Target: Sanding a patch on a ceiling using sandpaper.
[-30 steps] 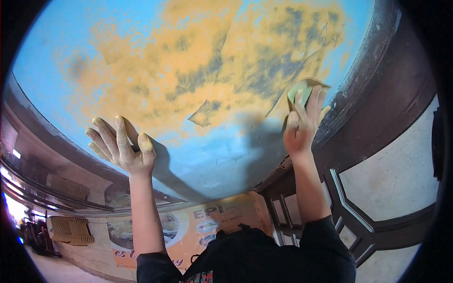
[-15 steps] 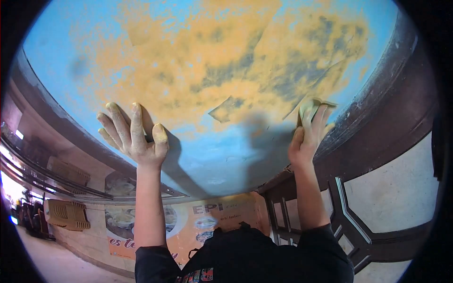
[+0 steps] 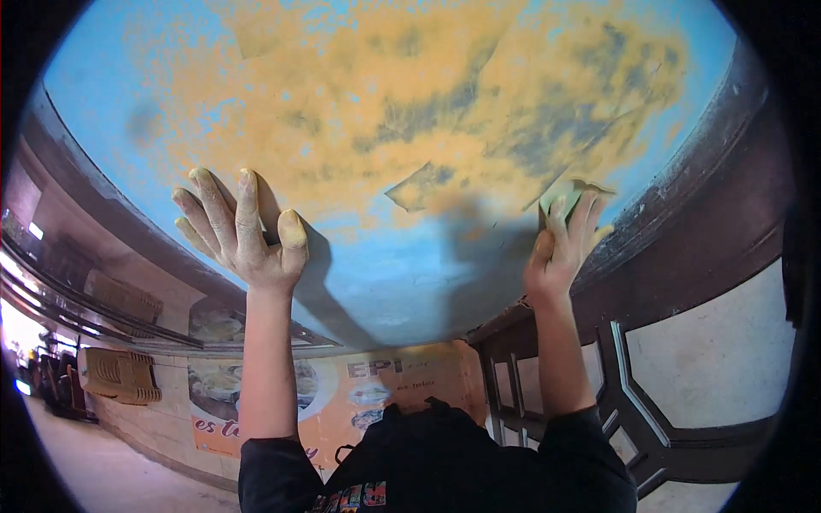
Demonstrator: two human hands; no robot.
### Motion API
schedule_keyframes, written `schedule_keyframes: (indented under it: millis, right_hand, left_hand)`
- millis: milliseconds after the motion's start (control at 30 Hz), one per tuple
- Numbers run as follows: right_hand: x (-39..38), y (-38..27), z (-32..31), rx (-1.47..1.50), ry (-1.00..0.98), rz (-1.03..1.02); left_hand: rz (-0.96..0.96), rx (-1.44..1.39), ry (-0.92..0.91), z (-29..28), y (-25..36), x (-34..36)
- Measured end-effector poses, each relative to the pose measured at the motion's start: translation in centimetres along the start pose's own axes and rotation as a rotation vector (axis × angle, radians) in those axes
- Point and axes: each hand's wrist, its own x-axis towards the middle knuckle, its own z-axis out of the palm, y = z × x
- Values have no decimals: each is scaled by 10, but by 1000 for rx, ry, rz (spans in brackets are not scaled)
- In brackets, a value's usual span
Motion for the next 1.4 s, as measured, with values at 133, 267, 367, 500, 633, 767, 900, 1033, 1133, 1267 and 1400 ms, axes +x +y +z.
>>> schedule_keyframes:
  millis: [133, 267, 367, 500, 633, 767, 900, 1033, 1133, 1267, 1400]
  right_hand:
    - [54, -6, -5, 178, 137, -21]
    - [11, -6, 4, 24, 29, 8]
    - [20, -2, -3, 68, 48, -9]
    - [74, -17, -8, 78, 134, 1]
    - [-2, -20, 8, 63, 30, 59]
    - [15, -18, -2, 6, -25, 60]
    - [46, -26, -1, 147, 75, 42]
    - [-21, -44, 10, 104, -62, 58]
    - [-6, -51, 2, 38, -145, 76]
    - [1, -54, 9, 57, -32, 30]
    - [-20, -52, 18, 2, -159, 53]
  left_hand:
    - [-3, -20, 16, 3, 2, -1]
    - [-28, -2, 1, -3, 0, -2]
    - [-33, -40, 13, 3, 3, -1]
    - [-22, -28, 10, -3, 4, 2]
    - [-7, -54, 18, -3, 1, 1]
    - [-19, -35, 4, -2, 6, 2]
    - [-26, -22, 15, -2, 5, -1]
    - [-28, -38, 18, -2, 5, -2]
    - [-40, -18, 6, -1, 8, -1]
    - [-37, -11, 19, -2, 5, -2]
    - [-38, -20, 10, 0, 6, -6]
